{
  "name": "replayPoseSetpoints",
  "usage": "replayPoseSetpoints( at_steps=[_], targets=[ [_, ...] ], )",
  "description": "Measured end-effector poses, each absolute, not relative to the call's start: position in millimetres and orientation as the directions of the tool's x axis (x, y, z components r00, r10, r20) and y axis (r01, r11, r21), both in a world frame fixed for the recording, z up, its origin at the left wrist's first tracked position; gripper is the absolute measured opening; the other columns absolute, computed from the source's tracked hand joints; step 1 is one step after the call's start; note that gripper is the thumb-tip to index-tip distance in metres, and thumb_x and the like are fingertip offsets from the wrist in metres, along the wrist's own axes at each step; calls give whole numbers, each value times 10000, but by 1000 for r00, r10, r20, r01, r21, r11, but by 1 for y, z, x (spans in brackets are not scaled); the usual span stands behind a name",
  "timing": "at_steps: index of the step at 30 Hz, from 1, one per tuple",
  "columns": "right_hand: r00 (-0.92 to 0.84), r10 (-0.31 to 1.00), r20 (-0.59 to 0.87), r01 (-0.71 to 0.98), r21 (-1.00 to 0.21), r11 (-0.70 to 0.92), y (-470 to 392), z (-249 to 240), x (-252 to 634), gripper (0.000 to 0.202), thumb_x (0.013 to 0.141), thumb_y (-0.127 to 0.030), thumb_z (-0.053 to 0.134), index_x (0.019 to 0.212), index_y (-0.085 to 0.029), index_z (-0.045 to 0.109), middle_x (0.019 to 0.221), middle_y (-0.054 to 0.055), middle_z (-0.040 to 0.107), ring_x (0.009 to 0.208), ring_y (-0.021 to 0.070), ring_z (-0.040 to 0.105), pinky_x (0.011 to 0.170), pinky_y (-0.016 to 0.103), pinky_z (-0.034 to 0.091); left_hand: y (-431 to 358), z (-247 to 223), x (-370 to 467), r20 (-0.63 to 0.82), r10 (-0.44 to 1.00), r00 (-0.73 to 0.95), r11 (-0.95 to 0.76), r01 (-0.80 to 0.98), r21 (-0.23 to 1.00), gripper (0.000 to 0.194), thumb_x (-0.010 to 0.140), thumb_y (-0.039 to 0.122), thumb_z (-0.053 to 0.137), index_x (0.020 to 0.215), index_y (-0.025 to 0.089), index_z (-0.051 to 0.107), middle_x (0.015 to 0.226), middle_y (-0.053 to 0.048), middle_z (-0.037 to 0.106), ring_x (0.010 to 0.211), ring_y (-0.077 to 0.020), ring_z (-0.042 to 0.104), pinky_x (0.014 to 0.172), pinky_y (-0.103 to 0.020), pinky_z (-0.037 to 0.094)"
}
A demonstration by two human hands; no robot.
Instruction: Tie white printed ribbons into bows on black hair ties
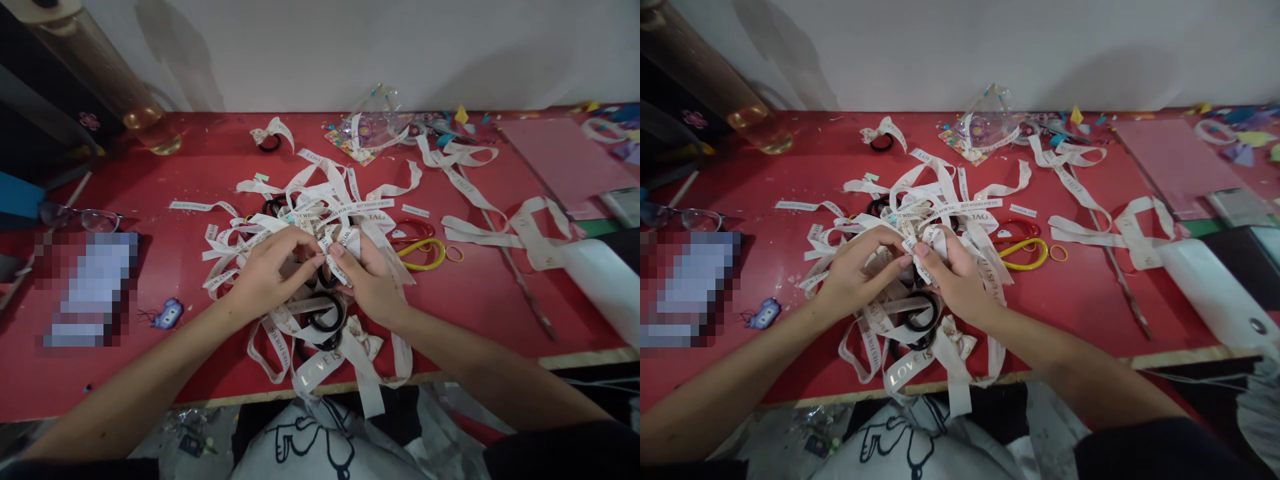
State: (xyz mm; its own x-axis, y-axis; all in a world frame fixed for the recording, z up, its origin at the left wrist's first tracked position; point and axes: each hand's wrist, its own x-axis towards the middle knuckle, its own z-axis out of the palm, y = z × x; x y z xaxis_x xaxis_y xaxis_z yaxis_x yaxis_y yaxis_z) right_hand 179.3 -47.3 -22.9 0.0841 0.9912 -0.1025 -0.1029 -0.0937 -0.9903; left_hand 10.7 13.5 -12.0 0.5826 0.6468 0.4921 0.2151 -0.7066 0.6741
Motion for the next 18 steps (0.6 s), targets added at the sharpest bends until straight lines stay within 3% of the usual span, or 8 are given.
replayPoseSetpoints(
  at_steps=[5, 10, 18],
  targets=[
    [70, 996, -57, -22, -998, -56, -46, -23, 182, 266, 894, -499, 647, 918, -247, 566, 732, -19, 518, 630, 120, 496, 482, 214, 449, 16, -10, 8, 305, 712, 632, -542, 219, 811, 69, 941, 251, 608, 926, 185, 595, 826, 16, 663, 749, -104, 614, 733, -214, 489],
    [3, 989, -148, -139, -979, -147, -45, -27, 185, 306, 877, -521, 666, 912, -242, 546, 679, -40, 497, 533, 88, 431, 400, 185, 363, 21, -10, 6, 137, 667, 732, -275, 70, 959, 97, 959, 276, 586, 952, 179, 588, 862, 0, 668, 801, -111, 634, 750, -212, 510],
    [-151, 953, -263, -267, -917, -296, -43, -28, 188, 367, 814, -527, 736, 971, -263, 536, 718, -40, 565, 497, 69, 483, 336, 133, 283, 28, -5, 0, 17, 548, 836, 19, -33, 999, 80, 957, 244, 594, 952, 165, 607, 861, -14, 670, 850, -120, 649, 786, -225, 515]
  ],
)
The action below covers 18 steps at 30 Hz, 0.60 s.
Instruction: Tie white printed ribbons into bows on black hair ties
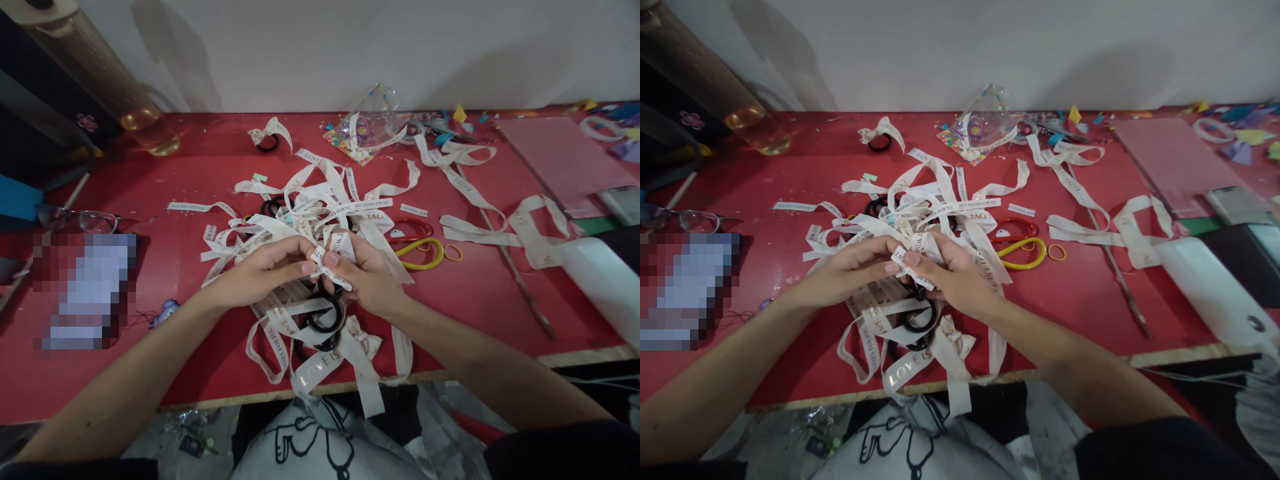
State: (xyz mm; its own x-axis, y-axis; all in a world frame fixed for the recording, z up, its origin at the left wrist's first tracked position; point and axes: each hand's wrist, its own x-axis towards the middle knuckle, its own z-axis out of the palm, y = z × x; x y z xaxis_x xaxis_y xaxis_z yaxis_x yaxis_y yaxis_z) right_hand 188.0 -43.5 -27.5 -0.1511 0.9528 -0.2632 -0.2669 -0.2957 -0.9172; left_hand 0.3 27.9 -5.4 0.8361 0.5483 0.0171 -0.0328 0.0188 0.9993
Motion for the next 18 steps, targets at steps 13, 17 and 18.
replayPoseSetpoints(
  at_steps=[13, 17, 18],
  targets=[
    [-148, 947, -285, -237, -919, -314, -44, -26, 187, 405, 801, -549, 739, 990, -253, 538, 665, -64, 516, 473, 52, 422, 342, 125, 296, 30, -5, -1, -41, 594, 804, 48, 16, 999, 139, 892, 261, 691, 871, 150, 609, 857, 1, 645, 814, -88, 615, 775, -185, 489],
    [-197, 932, -304, -243, -906, -347, -43, -25, 186, 436, 777, -565, 752, 983, -255, 524, 628, -82, 487, 457, 49, 406, 335, 118, 282, 31, -3, -1, -39, 537, 842, 17, 35, 999, 112, 903, 230, 664, 855, 149, 603, 851, -12, 675, 812, -101, 635, 767, -200, 503],
    [-217, 928, -301, -250, -902, -351, -43, -25, 186, 426, 781, -558, 752, 967, -252, 521, 615, -87, 480, 451, 48, 403, 333, 117, 281, 32, -2, -2, -42, 516, 856, 13, 41, 999, 103, 910, 231, 651, 865, 150, 605, 858, -19, 686, 817, -110, 644, 767, -210, 511]
  ],
)
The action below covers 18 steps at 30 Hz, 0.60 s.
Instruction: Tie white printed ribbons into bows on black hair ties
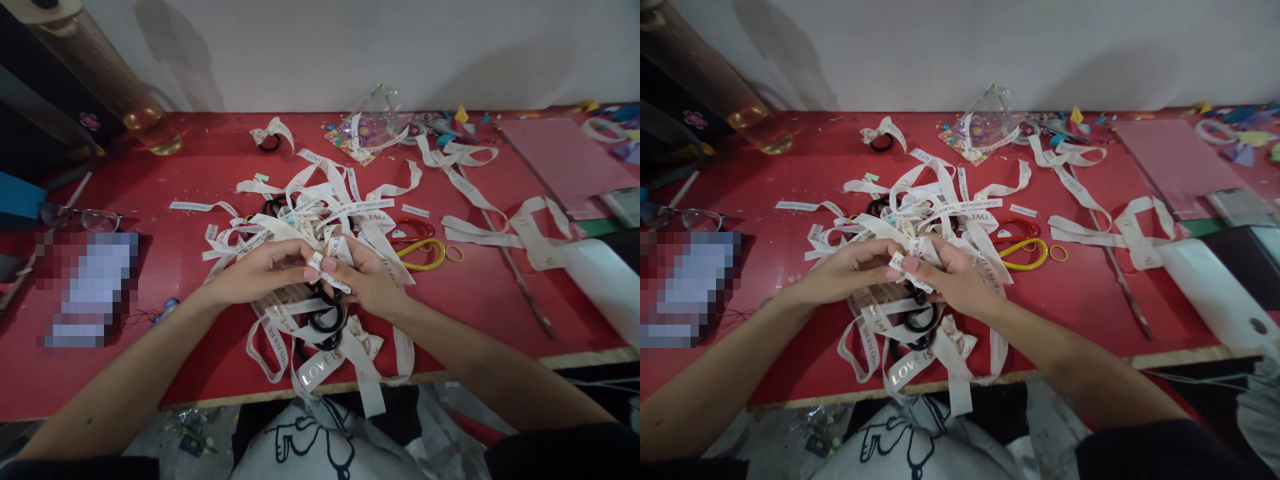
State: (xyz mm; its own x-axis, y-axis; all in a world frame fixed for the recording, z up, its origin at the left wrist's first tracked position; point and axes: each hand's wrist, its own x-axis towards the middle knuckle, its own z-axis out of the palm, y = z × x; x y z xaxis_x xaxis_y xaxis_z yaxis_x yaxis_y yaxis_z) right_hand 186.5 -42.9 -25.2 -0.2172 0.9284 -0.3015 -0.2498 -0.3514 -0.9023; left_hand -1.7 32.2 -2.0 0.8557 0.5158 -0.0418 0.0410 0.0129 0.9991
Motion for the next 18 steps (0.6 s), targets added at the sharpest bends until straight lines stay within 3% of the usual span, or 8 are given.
replayPoseSetpoints(
  at_steps=[6, 11, 14, 18],
  targets=[
    [-346, 902, -260, -294, -882, -367, -41, -22, 189, 359, 775, -430, 792, 852, -229, 503, 580, -101, 480, 413, 34, 379, 324, 115, 281, 36, 1, -5, -35, 427, 904, -32, 53, 998, 127, 916, 276, 644, 865, 164, 614, 830, -28, 700, 800, -139, 661, 733, -237, 527],
    [-403, 877, -262, -329, -853, -406, -40, -24, 190, 352, 765, -398, 802, 880, -223, 519, 586, -107, 479, 412, 35, 399, 333, 118, 292, 35, 2, -6, -61, 418, 906, -45, 88, 995, 150, 906, 301, 653, 862, 165, 607, 789, -17, 661, 723, -119, 609, 659, -217, 506],
    [-342, 898, -276, -338, -856, -392, -40, -25, 188, 365, 776, -444, 790, 906, -233, 521, 588, -104, 473, 422, 37, 393, 331, 116, 266, 34, -1, -3, -58, 485, 873, -1, 66, 998, 170, 884, 304, 684, 844, 161, 601, 800, -20, 654, 736, -119, 610, 684, -224, 515],
    [-139, 959, -248, -287, -917, -279, -40, -23, 184, 363, 833, -544, 705, 921, -241, 525, 645, -68, 517, 450, 47, 393, 328, 142, 258, 30, -7, 1, -51, 627, 778, 100, -15, 995, 170, 877, 296, 701, 891, 165, 593, 828, -10, 655, 760, -108, 632, 731, -223, 525]
  ],
)
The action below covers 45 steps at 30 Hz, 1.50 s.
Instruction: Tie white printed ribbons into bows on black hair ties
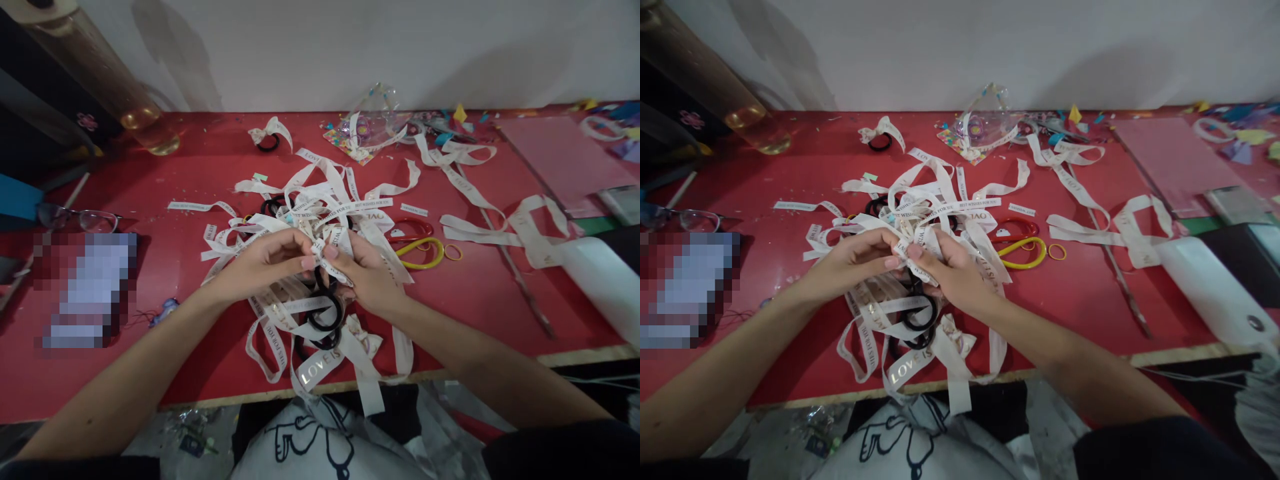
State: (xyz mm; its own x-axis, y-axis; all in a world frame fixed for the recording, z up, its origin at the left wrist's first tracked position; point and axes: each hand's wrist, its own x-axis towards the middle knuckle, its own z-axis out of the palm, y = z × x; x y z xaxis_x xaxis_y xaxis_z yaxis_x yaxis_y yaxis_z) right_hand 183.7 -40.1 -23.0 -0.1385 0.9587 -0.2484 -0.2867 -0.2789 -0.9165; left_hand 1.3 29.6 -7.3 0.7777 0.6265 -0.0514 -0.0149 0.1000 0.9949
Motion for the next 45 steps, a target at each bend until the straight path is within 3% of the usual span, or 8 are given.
replayPoseSetpoints(
  at_steps=[5, 12, 19, 25, 31, 34, 40, 45],
  targets=[
    [25, 984, -175, -196, -966, -167, -42, -25, 181, 343, 861, -560, 665, 919, -249, 532, 670, -59, 467, 466, 61, 376, 346, 185, 293, 25, -10, 5, -53, 710, 702, 103, -29, 994, 209, 836, 287, 752, 929, 174, 602, 840, -1, 641, 758, -104, 623, 712, -214, 522],
    [6, 994, -107, -136, -985, -105, -43, -20, 179, 250, 942, -518, 567, 975, -273, 535, 676, -49, 502, 423, 73, 383, 378, 237, 347, 24, -16, 11, -2, 813, 582, 117, -160, 980, 202, 868, 325, 713, 961, 198, 586, 868, 6, 607, 698, -90, 584, 678, -224, 521],
    [-31, 991, -129, -90, -987, -132, -45, -17, 179, 319, 887, -536, 641, 973, -276, 476, 736, -35, 567, 474, 112, 523, 401, 256, 411, 16, -13, 12, 25, 826, 563, -52, 31, 998, 363, 822, 359, 761, 1078, 206, 553, 874, 4, 610, 808, -122, 603, 704, -218, 504],
    [77, 997, 19, -46, -999, 23, -44, -20, 182, 260, 972, -489, 530, 894, -241, 535, 750, -22, 592, 642, 110, 571, 579, 239, 484, 19, -13, 9, 98, 834, 543, -115, -2, 993, 288, 877, 283, 705, 1109, 208, 550, 934, -4, 617, 886, -113, 611, 785, -212, 502],
    [44, 995, -93, -89, -992, -89, -44, -15, 183, 300, 986, -524, 473, 903, -246, 550, 624, -39, 587, 500, 119, 550, 467, 245, 442, 22, -11, 9, 122, 891, 437, -130, -13, 991, 338, 866, 338, 719, 1133, 247, 532, 916, 4, 566, 765, -113, 568, 651, -219, 489],
    [-71, 990, -125, 17, -992, -124, -47, -17, 185, 294, 998, -499, 442, 943, -239, 566, 629, -28, 600, 497, 128, 560, 457, 251, 447, 21, -10, 7, 172, 895, 412, -175, -29, 984, 354, 859, 357, 729, 1133, 255, 530, 906, 4, 563, 720, -110, 546, 605, -220, 472],
    [-1, 960, 280, 234, -933, 273, -54, -22, 193, 293, 955, -339, 551, 1233, -256, 507, 1158, 76, 626, 1018, 203, 629, 845, 343, 526, 15, -9, 4, 247, 757, 604, -296, -20, 955, 319, 908, 248, 673, 1188, 233, 522, 912, -3, 612, 813, -114, 603, 748, -238, 511],
    [-59, 962, 267, 451, -853, 265, -54, -19, 196, 153, 1003, -355, 495, 906, -244, 538, 707, -24, 539, 605, 129, 504, 613, 273, 429, 10, -13, 5, 317, 732, 603, -425, 41, 904, 254, 905, 257, 679, 1129, 223, 565, 930, -20, 641, 847, -127, 621, 791, -260, 519]
  ],
)
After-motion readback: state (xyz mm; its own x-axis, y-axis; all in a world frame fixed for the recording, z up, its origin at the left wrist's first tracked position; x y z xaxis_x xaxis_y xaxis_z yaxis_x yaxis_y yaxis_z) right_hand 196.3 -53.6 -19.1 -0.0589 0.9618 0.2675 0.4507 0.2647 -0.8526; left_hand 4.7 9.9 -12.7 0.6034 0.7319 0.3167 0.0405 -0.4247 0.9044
